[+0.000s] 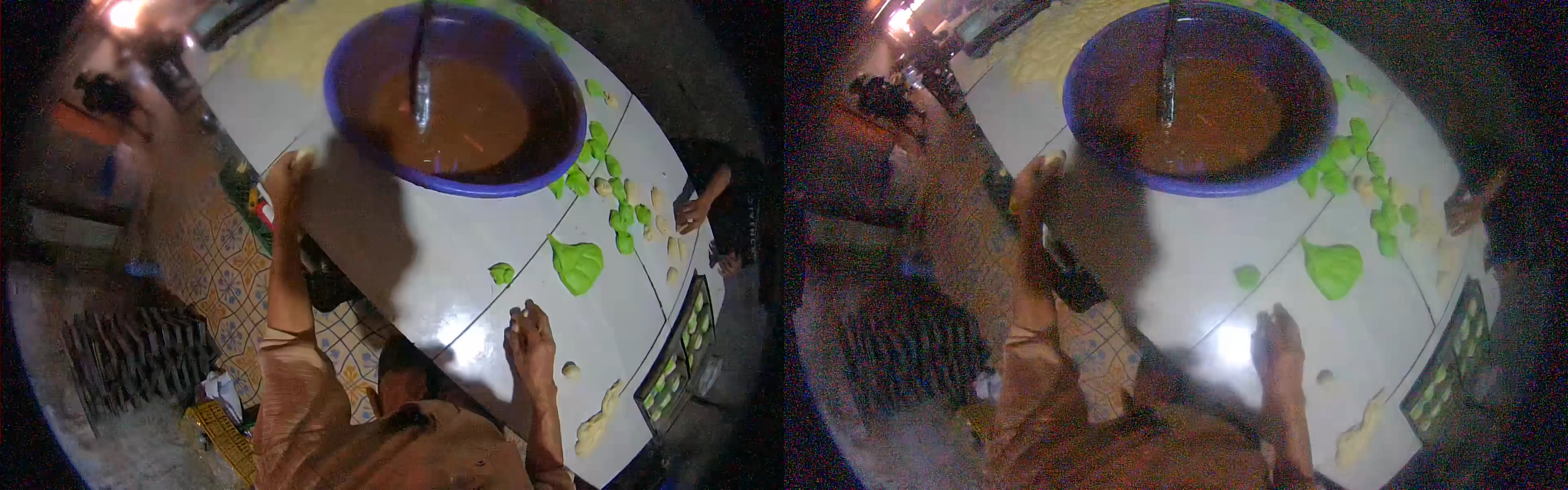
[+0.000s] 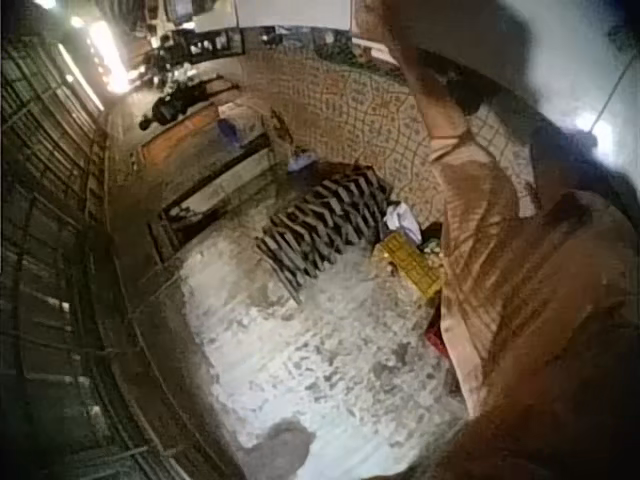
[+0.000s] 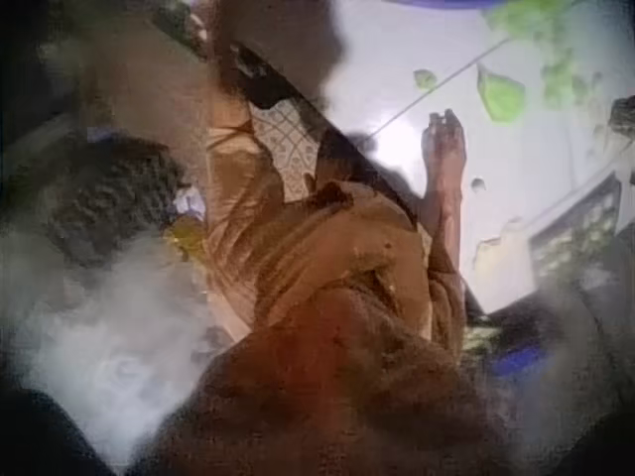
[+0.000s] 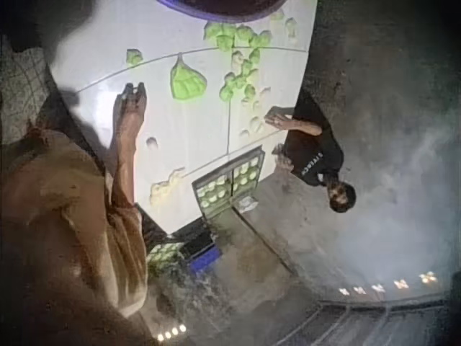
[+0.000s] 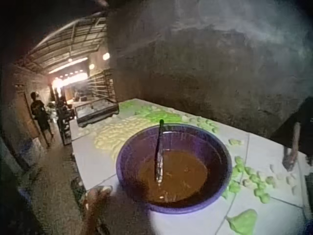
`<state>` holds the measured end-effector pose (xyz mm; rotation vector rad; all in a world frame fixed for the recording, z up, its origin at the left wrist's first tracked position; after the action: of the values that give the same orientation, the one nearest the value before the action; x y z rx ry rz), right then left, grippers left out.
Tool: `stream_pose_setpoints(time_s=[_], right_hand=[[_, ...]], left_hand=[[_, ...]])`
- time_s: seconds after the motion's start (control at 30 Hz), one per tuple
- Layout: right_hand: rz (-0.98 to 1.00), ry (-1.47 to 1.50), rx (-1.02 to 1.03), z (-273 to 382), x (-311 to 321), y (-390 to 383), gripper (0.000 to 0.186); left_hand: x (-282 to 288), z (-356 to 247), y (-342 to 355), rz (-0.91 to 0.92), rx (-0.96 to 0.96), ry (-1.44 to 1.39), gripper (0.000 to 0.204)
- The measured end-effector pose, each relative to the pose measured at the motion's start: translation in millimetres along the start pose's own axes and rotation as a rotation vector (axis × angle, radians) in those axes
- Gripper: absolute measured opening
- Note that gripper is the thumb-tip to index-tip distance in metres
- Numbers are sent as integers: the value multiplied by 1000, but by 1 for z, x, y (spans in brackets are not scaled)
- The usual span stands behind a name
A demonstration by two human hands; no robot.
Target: The person prepares dough buns by taking pieces of plain and green-colored dough, filling them with a brown paste from a bowl, shaping them into buns, and placing them into metal baking trays.
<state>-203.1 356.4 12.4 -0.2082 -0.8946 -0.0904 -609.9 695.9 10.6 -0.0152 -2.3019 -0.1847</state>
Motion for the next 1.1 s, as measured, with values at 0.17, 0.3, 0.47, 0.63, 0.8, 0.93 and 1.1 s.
stream_pose_setpoints(time_s=[0.17,0.3,0.47,0.63,0.8,0.93,1.1], right_hand=[[-96,819,-444,-21,10,-2,20],[-122,858,-212,-5,29,10,37],[-82,494,-177,8,40,12,50],[-148,24,41,-12,32,-24,34],[-82,964,-304,-48,24,-38,26],[-205,1562,-166,-56,34,-41,43],[49,1033,-84,-46,38,-42,30]], left_hand=[[-71,-34,-57,278,109,-893,29],[-139,-121,-148,672,290,-1178,30],[-174,-222,-213,970,221,-1268,40],[-200,-250,-246,1074,230,-1253,39],[-209,-257,-262,1056,225,-1066,36],[-220,-267,-277,1112,98,-1009,32],[-215,-294,-289,1143,-140,-904,26]])
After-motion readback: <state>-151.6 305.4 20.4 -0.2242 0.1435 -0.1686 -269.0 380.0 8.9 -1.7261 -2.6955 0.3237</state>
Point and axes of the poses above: each hand's wrist, its own y-axis towards the middle knuckle, its own x-axis out of the back of the hand, z = x × y, the point moved 7 cm from there along y, towards the middle knuckle, and after that the axes turned 12 degrees about z, right-handed, at the moved point
